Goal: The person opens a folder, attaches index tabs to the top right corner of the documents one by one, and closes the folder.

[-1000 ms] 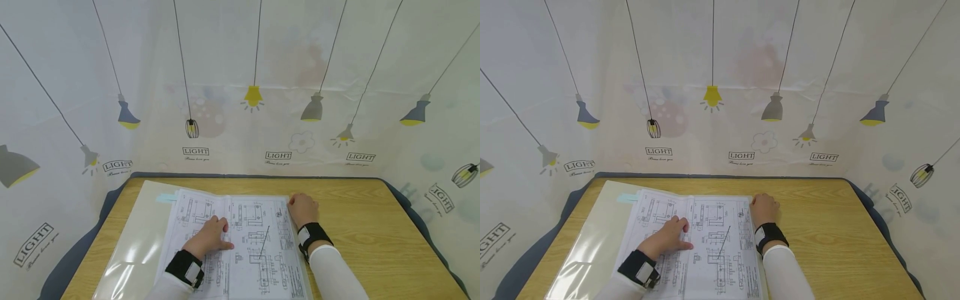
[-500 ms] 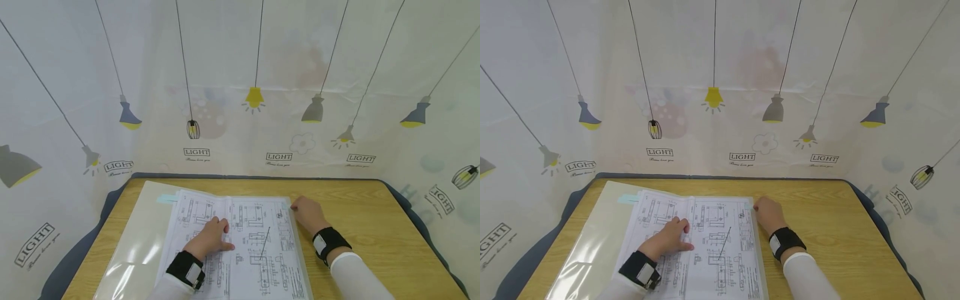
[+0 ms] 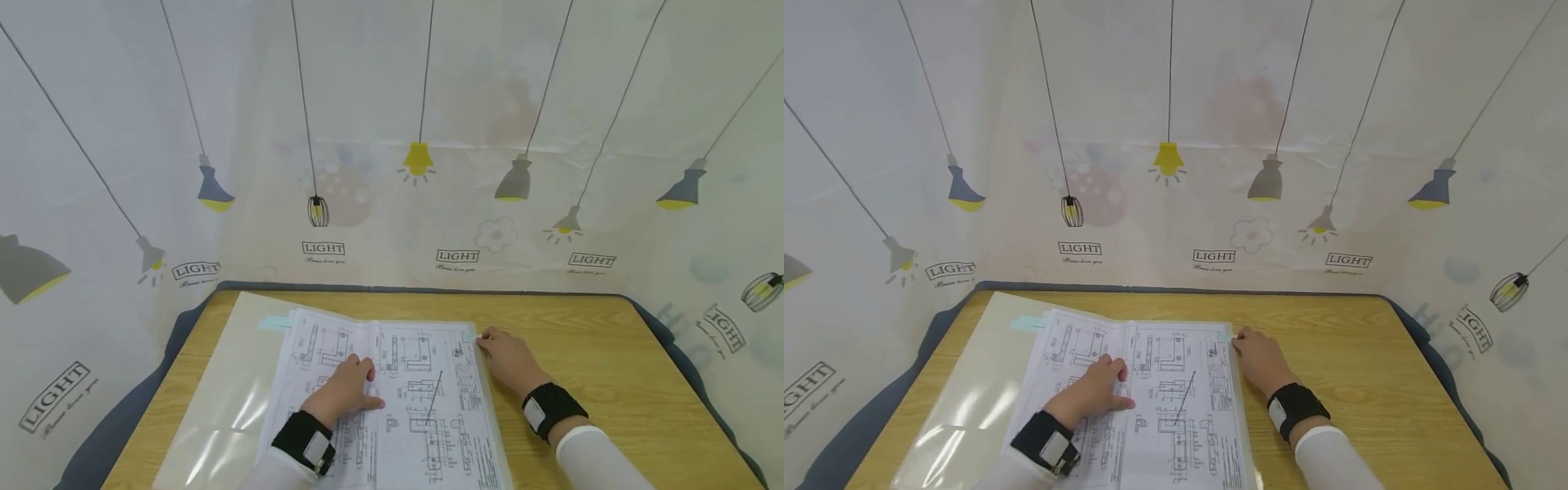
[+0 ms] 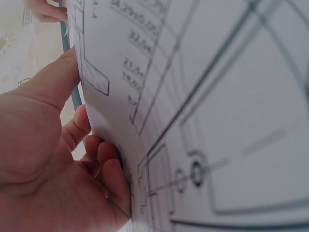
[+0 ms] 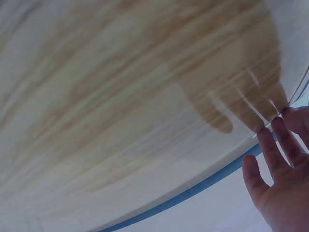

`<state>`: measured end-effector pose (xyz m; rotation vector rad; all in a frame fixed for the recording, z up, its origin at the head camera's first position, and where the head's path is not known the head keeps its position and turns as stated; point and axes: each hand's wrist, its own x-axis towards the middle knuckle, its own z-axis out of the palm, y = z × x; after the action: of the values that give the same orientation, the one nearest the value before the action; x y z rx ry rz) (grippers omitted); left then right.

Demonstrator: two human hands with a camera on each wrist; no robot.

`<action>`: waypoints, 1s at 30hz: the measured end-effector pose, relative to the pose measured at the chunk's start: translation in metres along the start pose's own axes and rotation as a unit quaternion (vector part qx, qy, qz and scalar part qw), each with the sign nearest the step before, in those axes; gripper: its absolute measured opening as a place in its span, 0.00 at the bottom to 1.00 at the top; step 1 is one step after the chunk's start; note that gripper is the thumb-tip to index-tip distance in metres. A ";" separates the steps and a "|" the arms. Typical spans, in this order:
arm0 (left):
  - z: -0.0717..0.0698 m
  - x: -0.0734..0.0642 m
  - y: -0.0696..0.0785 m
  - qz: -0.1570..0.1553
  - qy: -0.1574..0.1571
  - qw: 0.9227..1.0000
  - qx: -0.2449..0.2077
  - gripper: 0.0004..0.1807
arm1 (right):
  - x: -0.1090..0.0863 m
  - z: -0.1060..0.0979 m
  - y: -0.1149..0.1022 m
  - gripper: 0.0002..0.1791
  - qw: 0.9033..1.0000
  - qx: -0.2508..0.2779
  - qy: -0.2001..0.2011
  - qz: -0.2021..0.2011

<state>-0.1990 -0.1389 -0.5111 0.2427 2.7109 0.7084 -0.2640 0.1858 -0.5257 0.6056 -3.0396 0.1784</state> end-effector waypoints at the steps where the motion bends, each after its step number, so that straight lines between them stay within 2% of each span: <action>1: 0.001 0.000 0.000 0.000 0.001 1.000 0.001 0.25 | 0.000 0.001 0.001 0.18 1.000 -0.001 -0.002 0.002; 8: 0.003 0.002 0.000 -0.010 0.003 1.000 -0.002 0.25 | 0.000 0.001 0.001 0.17 1.000 -0.001 -0.005 0.010; 11: 0.003 0.001 0.003 -0.010 0.012 1.000 0.023 0.24 | 0.001 -0.001 -0.001 0.17 1.000 -0.003 -0.007 0.010; 16: 0.003 -0.002 0.014 -0.001 0.045 0.997 0.062 0.20 | 0.002 -0.003 -0.004 0.17 1.000 -0.013 -0.019 0.010; 23: 0.006 0.002 0.045 0.069 0.082 0.991 0.082 0.16 | 0.001 -0.010 -0.006 0.18 0.999 -0.004 -0.034 0.019; 30: 0.023 0.018 0.077 0.123 0.108 0.979 0.122 0.19 | 0.001 -0.012 -0.008 0.18 0.998 0.004 -0.049 0.034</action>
<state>-0.2016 -0.0576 -0.4966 0.6001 3.0097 0.4863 -0.2618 0.1792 -0.5131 0.5267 -3.1581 0.1694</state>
